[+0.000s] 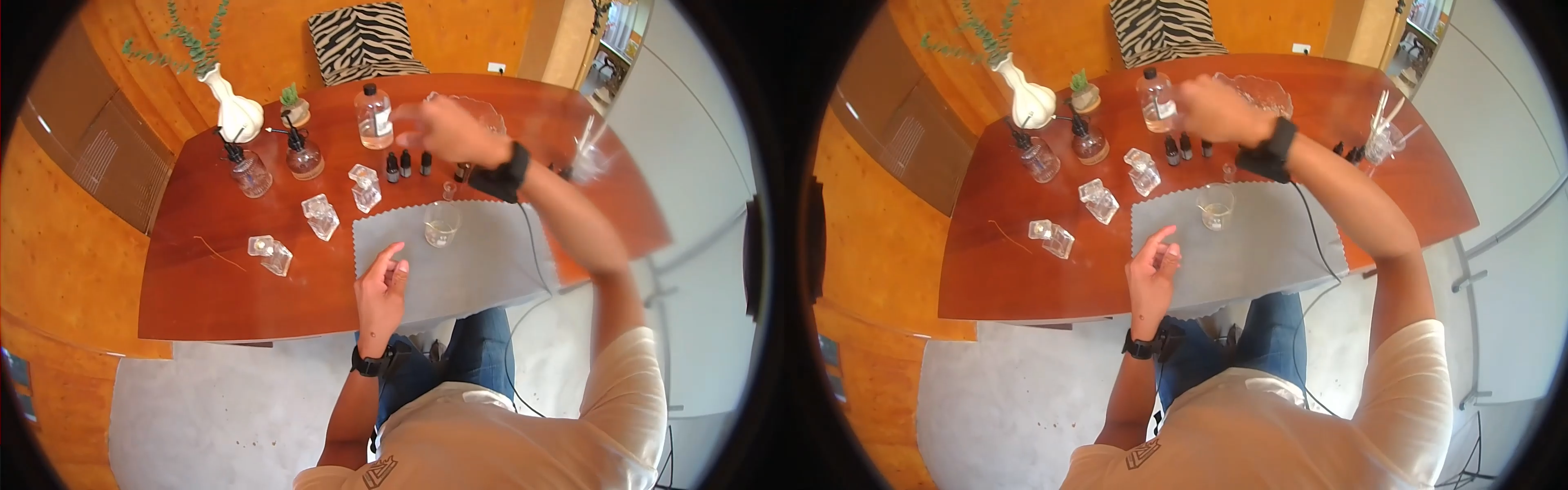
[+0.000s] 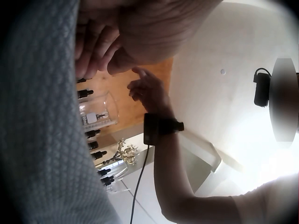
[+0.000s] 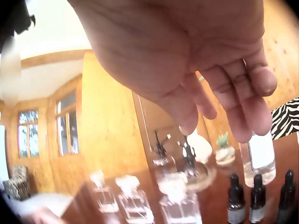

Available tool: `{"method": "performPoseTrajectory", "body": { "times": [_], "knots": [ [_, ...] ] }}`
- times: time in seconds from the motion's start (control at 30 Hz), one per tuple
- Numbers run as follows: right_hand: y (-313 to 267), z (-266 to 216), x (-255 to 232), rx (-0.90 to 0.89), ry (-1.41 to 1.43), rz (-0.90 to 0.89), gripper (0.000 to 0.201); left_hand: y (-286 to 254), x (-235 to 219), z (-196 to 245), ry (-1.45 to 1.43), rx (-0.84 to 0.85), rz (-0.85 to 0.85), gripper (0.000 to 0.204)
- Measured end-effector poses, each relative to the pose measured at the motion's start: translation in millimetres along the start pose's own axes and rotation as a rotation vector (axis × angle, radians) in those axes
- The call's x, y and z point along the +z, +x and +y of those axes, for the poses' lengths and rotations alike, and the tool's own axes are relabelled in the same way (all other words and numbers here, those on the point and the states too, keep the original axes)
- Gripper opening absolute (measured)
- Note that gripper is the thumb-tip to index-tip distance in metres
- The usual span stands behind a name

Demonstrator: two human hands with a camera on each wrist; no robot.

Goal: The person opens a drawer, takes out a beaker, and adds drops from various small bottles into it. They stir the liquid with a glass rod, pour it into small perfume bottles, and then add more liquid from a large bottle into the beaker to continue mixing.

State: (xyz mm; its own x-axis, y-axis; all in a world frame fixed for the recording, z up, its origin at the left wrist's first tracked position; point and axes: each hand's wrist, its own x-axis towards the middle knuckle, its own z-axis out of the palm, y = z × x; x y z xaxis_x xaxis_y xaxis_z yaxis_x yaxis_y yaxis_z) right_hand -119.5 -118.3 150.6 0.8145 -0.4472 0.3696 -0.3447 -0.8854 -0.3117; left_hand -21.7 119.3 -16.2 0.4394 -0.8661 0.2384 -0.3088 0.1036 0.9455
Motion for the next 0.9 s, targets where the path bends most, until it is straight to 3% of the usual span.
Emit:
{"method": "performPoseTrajectory", "body": {
  "times": [0.03, 0.1, 0.17, 0.23, 0.3, 0.4, 0.5, 0.73, 0.9],
  "knots": [
    [-18, -4, -18, -0.032, 0.033, 0.099, 0.027, 0, 0, 2, -0.010, -0.020, -0.012, 0.031],
    [-63, -8, -48, 0.221, 0.389, 0.013, 0.024, -1, 2, 2, -0.003, -0.020, 0.001, 0.029],
    [-120, -7, -49, 0.294, 0.662, 0.123, 0.018, 0, 5, -4, 0.003, 0.037, 0.021, 0.027],
    [-176, 4, -34, 0.440, 0.836, 0.122, 0.017, 0, 7, -6, 0.023, 0.038, 0.007, 0.024],
    [-221, 28, 6, 0.538, 0.814, 0.206, 0.012, 0, 9, -7, 0.074, 0.057, 0.007, 0.023],
    [-255, 38, 40, 0.570, 0.479, 0.289, 0.013, 0, 13, -3, 0.158, 0.034, 0.015, 0.023],
    [-269, 39, 50, 0.399, 0.325, 0.336, 0.022, 0, 18, 0, 0.208, 0.005, 0.044, 0.021],
    [-272, 29, 59, 0.250, -0.141, 0.190, 0.038, 2, 25, 4, 0.260, -0.021, 0.117, 0.017],
    [-286, 22, 53, 0.236, -0.132, 0.078, 0.054, 5, 24, -1, 0.246, -0.062, 0.118, 0.015]
  ]
}}
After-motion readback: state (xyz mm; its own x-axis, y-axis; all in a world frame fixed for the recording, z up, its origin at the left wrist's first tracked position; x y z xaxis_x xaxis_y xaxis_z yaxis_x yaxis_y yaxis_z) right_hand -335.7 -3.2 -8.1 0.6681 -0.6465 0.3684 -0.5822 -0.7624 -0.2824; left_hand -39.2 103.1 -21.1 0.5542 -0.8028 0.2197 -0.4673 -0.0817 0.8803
